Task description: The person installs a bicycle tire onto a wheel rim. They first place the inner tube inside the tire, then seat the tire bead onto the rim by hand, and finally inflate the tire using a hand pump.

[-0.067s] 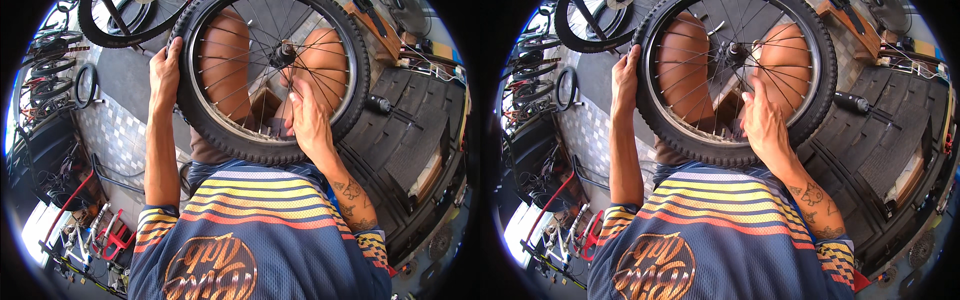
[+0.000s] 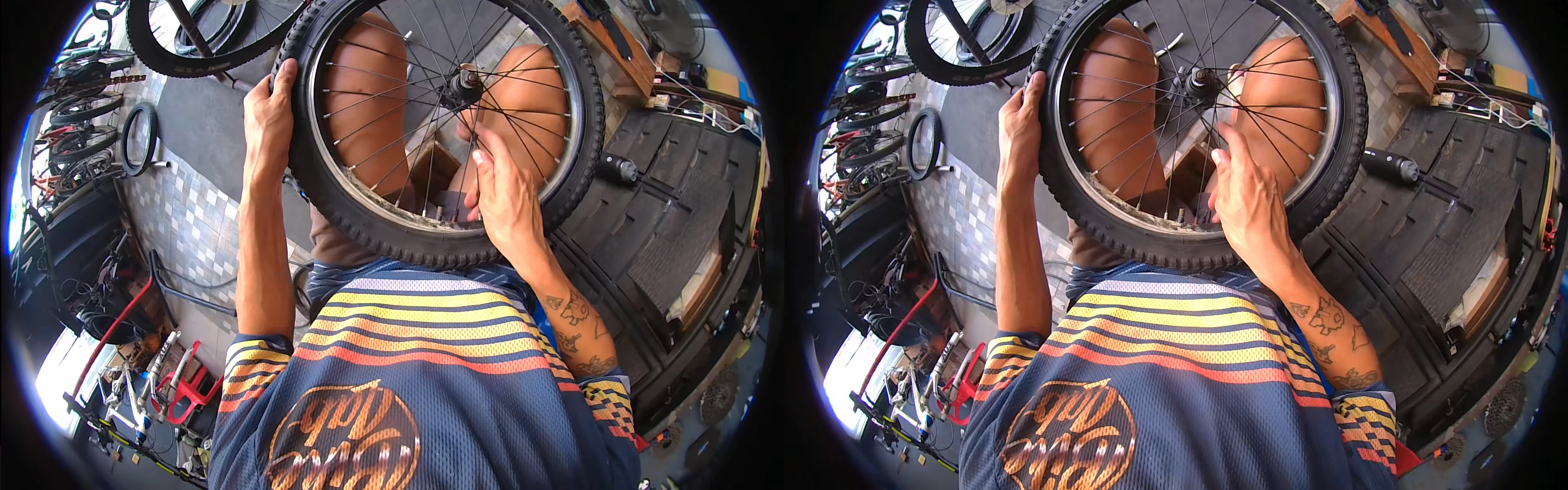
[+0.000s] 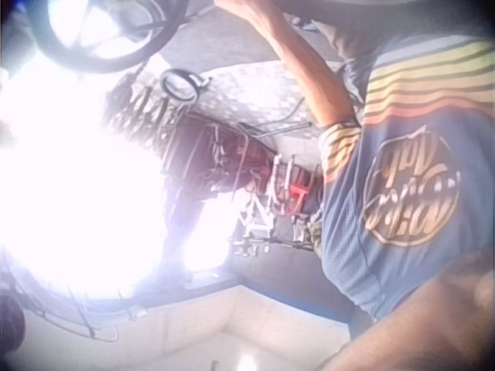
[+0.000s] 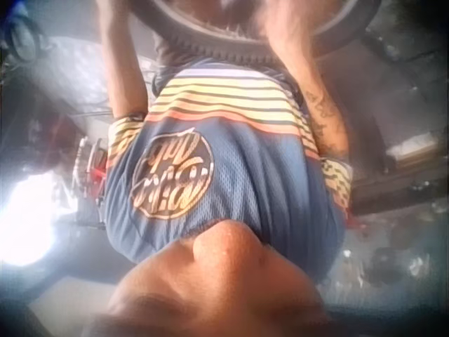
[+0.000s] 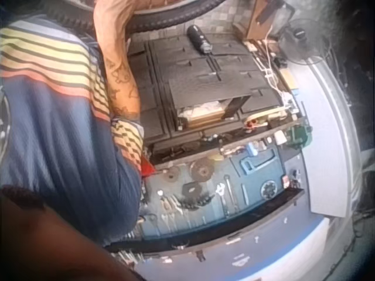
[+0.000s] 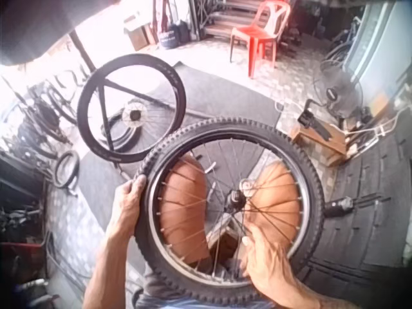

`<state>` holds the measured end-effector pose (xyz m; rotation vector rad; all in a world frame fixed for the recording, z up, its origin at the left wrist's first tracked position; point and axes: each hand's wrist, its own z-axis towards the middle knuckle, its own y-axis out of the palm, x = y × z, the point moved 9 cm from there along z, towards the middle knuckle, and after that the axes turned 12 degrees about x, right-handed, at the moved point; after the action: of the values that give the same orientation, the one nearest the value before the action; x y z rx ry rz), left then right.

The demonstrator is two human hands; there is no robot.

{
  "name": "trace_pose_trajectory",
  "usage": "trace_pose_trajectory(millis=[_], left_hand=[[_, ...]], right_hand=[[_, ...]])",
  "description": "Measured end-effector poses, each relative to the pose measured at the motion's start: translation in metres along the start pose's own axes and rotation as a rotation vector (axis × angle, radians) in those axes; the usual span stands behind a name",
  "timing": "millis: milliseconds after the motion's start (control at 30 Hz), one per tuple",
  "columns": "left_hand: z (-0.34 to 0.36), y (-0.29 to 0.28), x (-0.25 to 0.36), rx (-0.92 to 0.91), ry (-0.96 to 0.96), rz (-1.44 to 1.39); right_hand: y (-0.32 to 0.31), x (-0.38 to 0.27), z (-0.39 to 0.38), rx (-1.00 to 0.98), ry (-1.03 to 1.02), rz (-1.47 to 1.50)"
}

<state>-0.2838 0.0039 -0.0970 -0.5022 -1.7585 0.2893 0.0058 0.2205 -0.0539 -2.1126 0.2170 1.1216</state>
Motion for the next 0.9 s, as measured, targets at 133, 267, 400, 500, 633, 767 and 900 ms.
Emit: trace_pose_trajectory(millis=[133, 267, 400, 500, 633, 767, 900], left_hand=[[-0.002, -0.003, 0.0, 0.041, 0.014, 0.0], [-0.002, -0.004, 0.002, 0.077, 0.029, 0.028], [-0.009, -0.01, 0.0, 0.121, -0.005, 0.038], [-0.008, -0.012, -0.004, 0.133, -0.003, 0.082], [0.002, -0.004, -0.009, 0.05, -0.006, -0.045], [-0.021, -0.023, 0.017, 0.189, 0.208, 0.075], [-0.128, -0.034, 0.088, 0.146, 0.842, 0.275]], right_hand=[[0.002, 0.005, -0.001, -0.004, 0.028, -0.038], [0.006, 0.005, 0.008, 0.046, -0.063, -0.071], [0.006, 0.004, 0.01, 0.113, -0.149, -0.176], [0.009, 0.007, 0.01, 0.064, -0.097, -0.06], [0.006, 0.006, 0.013, 0.008, -0.045, -0.001], [-0.02, -0.016, -0.002, 0.15, -0.246, -0.185], [-0.029, -0.048, -0.056, 0.158, -0.732, -0.409]])
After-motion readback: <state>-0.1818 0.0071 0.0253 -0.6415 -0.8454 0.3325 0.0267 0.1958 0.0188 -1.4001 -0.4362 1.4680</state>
